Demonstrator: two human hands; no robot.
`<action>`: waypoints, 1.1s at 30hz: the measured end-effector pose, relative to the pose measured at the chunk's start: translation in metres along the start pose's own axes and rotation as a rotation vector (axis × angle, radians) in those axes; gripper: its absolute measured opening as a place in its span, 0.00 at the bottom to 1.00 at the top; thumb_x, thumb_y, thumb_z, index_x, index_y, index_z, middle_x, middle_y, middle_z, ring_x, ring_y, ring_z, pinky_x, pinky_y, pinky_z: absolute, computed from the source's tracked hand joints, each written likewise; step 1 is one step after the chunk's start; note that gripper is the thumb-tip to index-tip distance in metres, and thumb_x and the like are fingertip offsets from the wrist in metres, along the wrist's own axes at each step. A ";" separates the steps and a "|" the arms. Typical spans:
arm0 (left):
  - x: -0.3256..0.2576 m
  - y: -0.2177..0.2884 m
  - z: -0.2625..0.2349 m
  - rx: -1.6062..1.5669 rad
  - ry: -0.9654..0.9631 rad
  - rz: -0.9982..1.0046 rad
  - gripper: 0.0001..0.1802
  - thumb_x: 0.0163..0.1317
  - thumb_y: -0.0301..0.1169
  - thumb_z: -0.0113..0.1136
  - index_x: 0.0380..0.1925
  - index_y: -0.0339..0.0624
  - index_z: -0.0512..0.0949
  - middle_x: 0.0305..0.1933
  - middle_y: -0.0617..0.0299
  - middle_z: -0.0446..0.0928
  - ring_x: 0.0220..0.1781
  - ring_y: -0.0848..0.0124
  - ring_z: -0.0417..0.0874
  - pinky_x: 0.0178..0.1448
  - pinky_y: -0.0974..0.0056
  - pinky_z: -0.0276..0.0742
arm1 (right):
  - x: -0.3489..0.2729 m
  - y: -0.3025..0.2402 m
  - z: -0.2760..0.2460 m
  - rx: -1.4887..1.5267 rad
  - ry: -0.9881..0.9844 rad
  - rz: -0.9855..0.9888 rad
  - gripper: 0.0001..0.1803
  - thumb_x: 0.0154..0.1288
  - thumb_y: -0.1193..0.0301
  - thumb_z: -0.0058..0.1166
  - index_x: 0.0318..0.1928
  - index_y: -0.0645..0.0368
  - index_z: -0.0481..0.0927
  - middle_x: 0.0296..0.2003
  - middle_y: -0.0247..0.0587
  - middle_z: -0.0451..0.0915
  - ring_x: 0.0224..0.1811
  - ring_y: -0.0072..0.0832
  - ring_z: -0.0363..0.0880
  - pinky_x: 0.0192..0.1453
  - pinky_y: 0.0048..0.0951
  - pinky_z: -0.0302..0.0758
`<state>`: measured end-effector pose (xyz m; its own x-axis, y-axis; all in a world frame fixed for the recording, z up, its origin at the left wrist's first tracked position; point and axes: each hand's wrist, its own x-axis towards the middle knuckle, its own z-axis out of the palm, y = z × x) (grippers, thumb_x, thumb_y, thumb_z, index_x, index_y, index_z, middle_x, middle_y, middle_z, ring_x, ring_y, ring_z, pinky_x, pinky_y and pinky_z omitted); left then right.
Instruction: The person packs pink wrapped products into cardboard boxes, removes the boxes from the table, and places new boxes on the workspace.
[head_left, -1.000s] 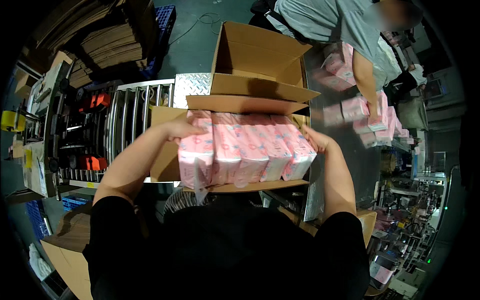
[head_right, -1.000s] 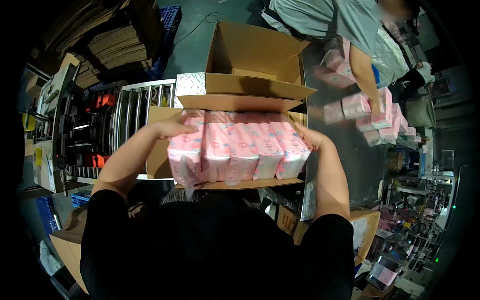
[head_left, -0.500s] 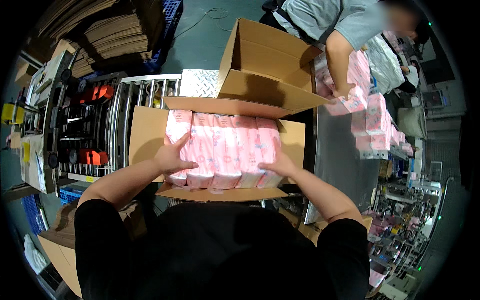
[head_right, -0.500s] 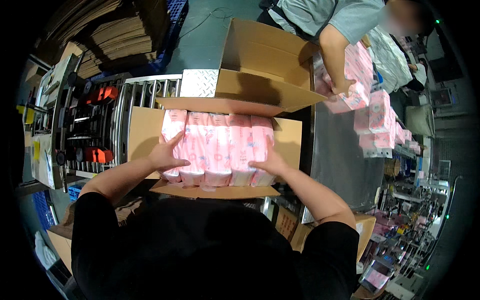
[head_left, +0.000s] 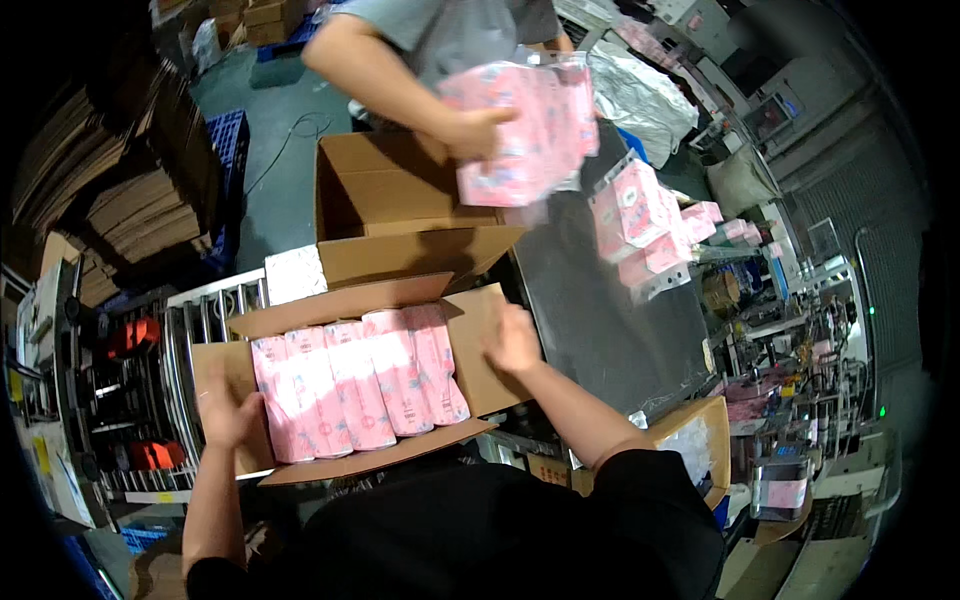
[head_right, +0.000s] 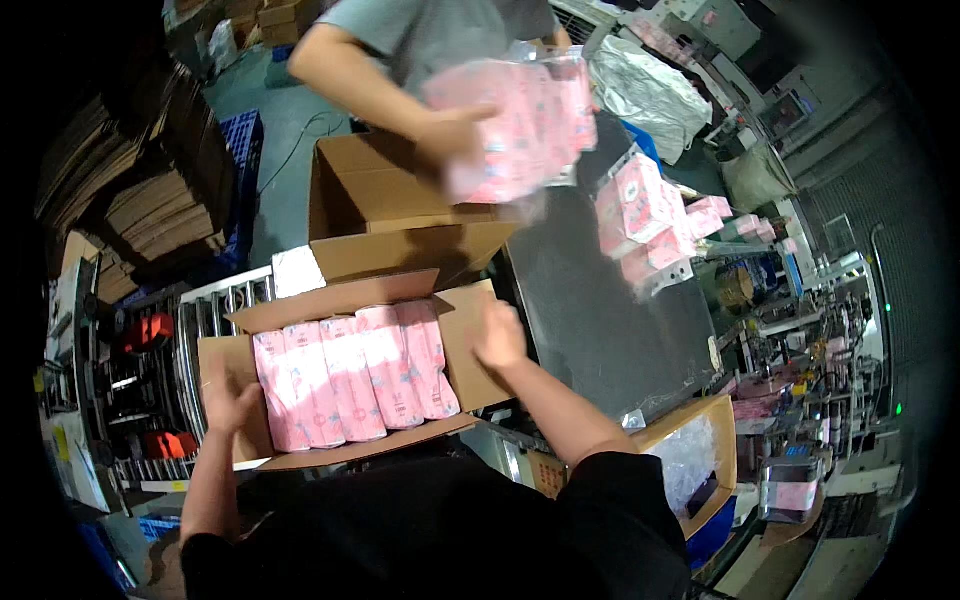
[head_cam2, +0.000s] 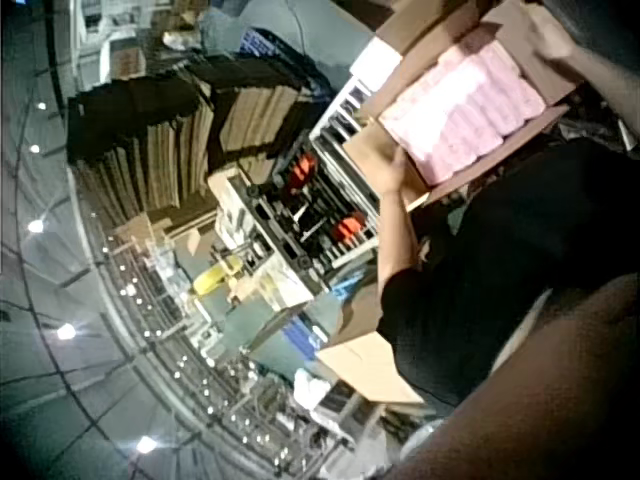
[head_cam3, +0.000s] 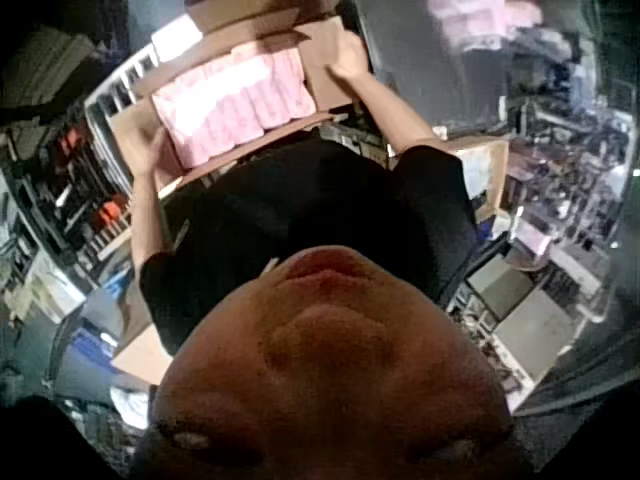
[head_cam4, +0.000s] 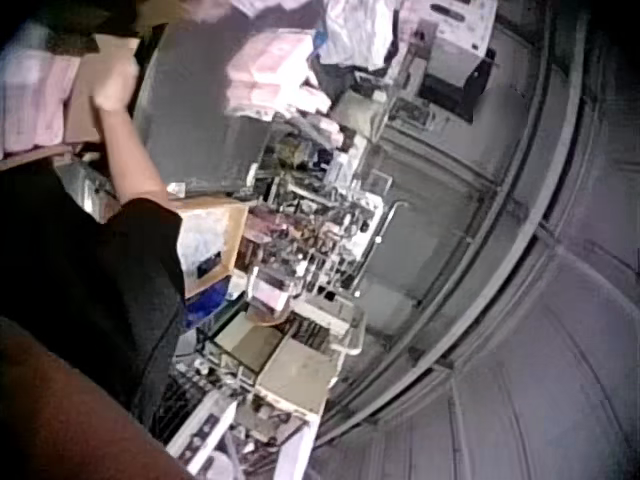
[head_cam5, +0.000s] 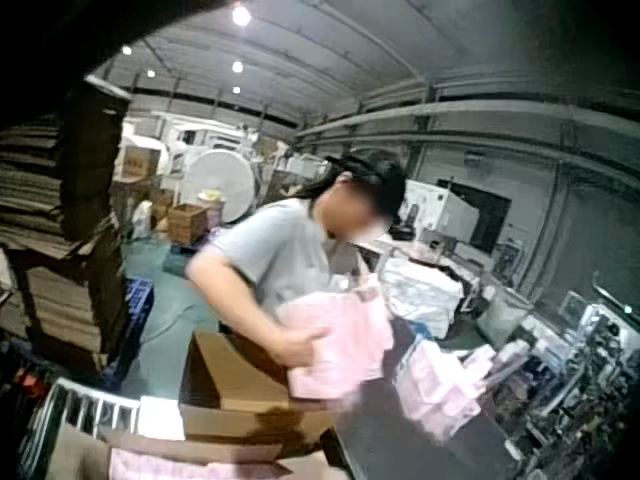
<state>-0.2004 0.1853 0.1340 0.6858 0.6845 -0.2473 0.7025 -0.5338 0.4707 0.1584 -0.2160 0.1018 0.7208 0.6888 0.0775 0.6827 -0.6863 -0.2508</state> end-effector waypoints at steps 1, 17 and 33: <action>0.001 -0.054 0.004 0.253 0.550 0.236 0.43 0.55 0.34 0.71 0.67 0.34 0.60 0.57 0.48 0.75 0.56 0.56 0.79 0.61 0.57 0.74 | -0.003 0.009 -0.004 0.028 0.049 0.220 0.47 0.60 0.52 0.58 0.72 0.60 0.51 0.55 0.60 0.73 0.56 0.53 0.70 0.59 0.46 0.69; -0.002 0.077 0.047 0.271 -0.687 0.113 0.77 0.33 0.75 0.65 0.76 0.55 0.33 0.78 0.42 0.37 0.79 0.45 0.38 0.76 0.38 0.41 | 0.091 -0.126 0.051 0.204 -0.382 -0.712 0.36 0.62 0.61 0.58 0.67 0.62 0.63 0.46 0.56 0.80 0.52 0.50 0.77 0.57 0.43 0.73; 0.011 -0.001 0.091 -0.182 0.138 -0.505 0.35 0.64 0.60 0.48 0.49 0.35 0.68 0.47 0.37 0.78 0.47 0.44 0.81 0.50 0.46 0.76 | -0.034 -0.056 0.121 0.998 -0.280 0.323 0.28 0.77 0.64 0.35 0.74 0.55 0.53 0.75 0.49 0.44 0.78 0.44 0.43 0.77 0.36 0.45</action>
<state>-0.1761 0.1478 0.0542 0.2324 0.8984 -0.3728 0.8849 -0.0362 0.4643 0.0810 -0.1726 -0.0032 0.7097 0.6257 -0.3239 -0.0306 -0.4319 -0.9014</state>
